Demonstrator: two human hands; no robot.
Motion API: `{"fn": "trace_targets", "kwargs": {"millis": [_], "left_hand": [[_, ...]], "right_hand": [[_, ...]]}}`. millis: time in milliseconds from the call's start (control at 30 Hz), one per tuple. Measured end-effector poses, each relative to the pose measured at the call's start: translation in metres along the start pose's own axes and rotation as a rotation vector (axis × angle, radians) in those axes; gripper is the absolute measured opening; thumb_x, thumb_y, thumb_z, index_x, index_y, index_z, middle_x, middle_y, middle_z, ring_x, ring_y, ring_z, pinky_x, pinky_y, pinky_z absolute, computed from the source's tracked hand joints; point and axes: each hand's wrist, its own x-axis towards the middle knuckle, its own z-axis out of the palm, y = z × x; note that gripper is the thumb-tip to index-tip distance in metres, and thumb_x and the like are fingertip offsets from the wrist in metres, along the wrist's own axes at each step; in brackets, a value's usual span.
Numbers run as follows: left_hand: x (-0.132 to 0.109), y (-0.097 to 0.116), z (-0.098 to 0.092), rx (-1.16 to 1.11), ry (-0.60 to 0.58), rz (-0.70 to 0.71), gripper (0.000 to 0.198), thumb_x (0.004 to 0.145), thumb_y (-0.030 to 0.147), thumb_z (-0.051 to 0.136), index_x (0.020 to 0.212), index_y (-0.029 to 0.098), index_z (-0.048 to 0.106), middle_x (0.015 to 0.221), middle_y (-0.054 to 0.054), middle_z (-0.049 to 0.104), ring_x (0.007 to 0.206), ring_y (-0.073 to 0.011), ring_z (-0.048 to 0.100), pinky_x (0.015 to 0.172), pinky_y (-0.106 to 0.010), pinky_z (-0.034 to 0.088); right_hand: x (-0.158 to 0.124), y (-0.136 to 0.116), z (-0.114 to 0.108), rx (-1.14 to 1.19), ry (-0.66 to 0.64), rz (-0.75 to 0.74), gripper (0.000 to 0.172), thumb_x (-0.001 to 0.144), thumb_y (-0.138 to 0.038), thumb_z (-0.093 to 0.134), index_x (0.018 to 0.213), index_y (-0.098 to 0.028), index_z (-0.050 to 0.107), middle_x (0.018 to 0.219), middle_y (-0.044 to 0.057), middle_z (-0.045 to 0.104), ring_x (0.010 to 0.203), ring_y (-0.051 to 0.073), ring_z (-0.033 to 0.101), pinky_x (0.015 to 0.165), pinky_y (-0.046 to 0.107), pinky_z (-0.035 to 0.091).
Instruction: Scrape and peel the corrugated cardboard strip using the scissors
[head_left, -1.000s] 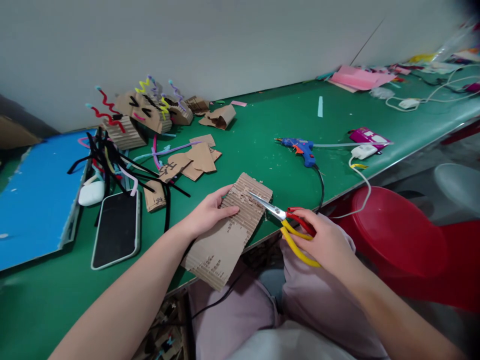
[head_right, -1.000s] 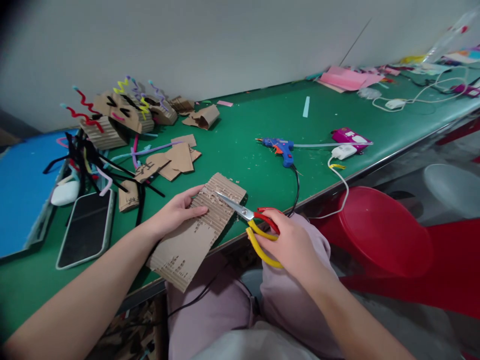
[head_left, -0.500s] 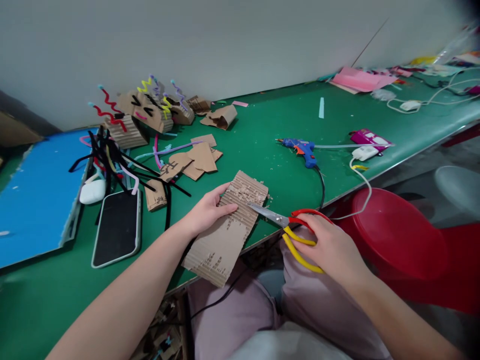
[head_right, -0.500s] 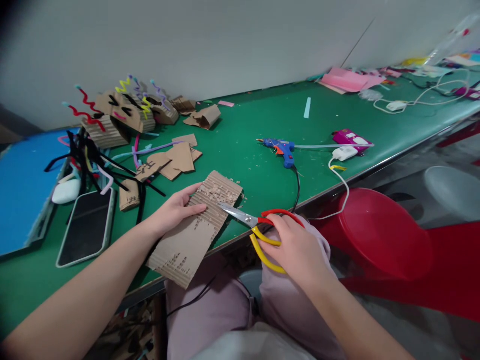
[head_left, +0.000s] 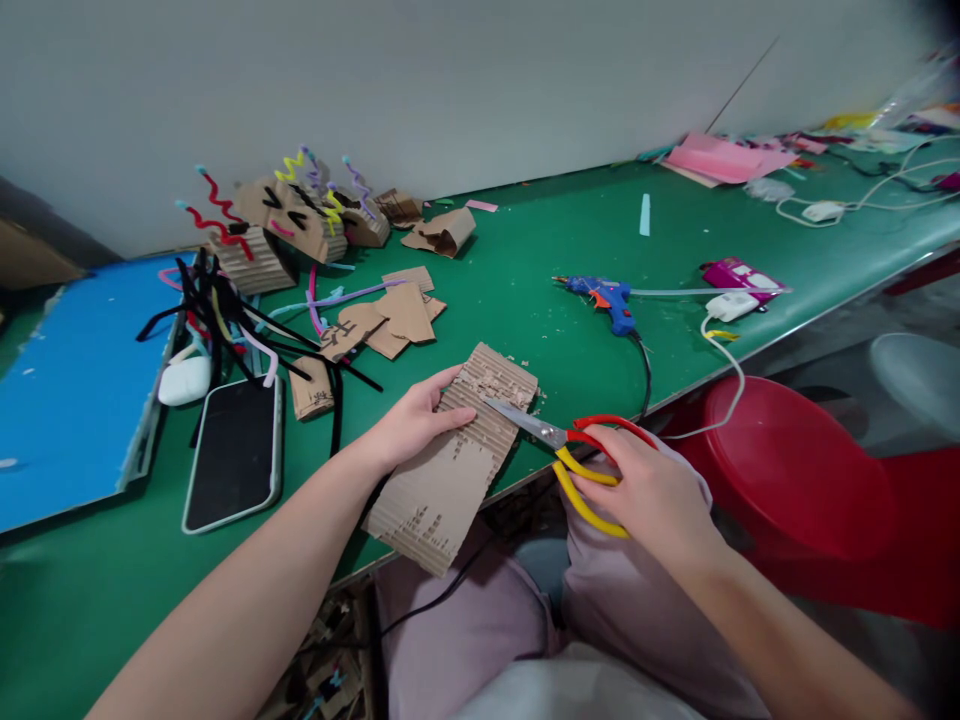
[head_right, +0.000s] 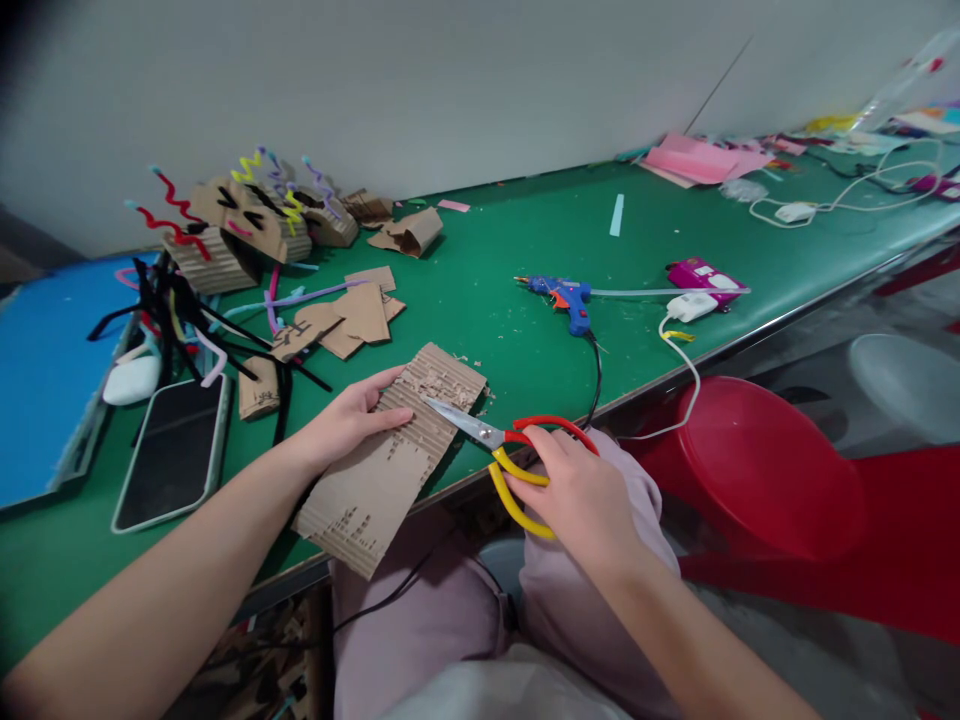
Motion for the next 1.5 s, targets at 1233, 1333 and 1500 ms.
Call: {"fn": "trace_targets", "kwargs": {"millis": [1233,1333,1500], "left_hand": [[-0.001,0.002,0.002,-0.009,-0.054,0.046,0.065,0.074,0.026,0.068,0.133,0.019,0.039,0.128,-0.009,0.056,0.114,-0.0286,0.055,0.088,-0.035,0.049],[0.0,0.001,0.002,-0.006,-0.059,0.05,0.064,0.075,0.026,0.068,0.131,0.02,0.039,0.128,-0.009,0.056,0.112,-0.0272,0.055,0.087,-0.033,0.049],[0.0,-0.002,0.004,-0.01,-0.08,0.054,0.063,0.075,0.026,0.068,0.131,0.022,0.039,0.127,-0.008,0.057,0.109,-0.026,0.058,0.085,-0.033,0.05]], "right_hand": [[0.001,0.005,-0.003,0.056,-0.131,0.072,0.045,0.073,-0.047,0.06,0.112,-0.027,0.052,0.104,0.002,0.064,0.088,0.022,0.063,0.064,0.031,0.048],[0.002,0.002,-0.003,0.045,-0.133,0.063,0.043,0.074,-0.043,0.06,0.112,-0.025,0.052,0.104,0.003,0.065,0.087,0.022,0.063,0.063,0.03,0.047],[0.009,-0.009,-0.009,0.036,-0.109,0.029,0.039,0.074,-0.04,0.061,0.109,-0.022,0.055,0.1,0.003,0.067,0.08,0.02,0.064,0.06,0.028,0.046]]}}
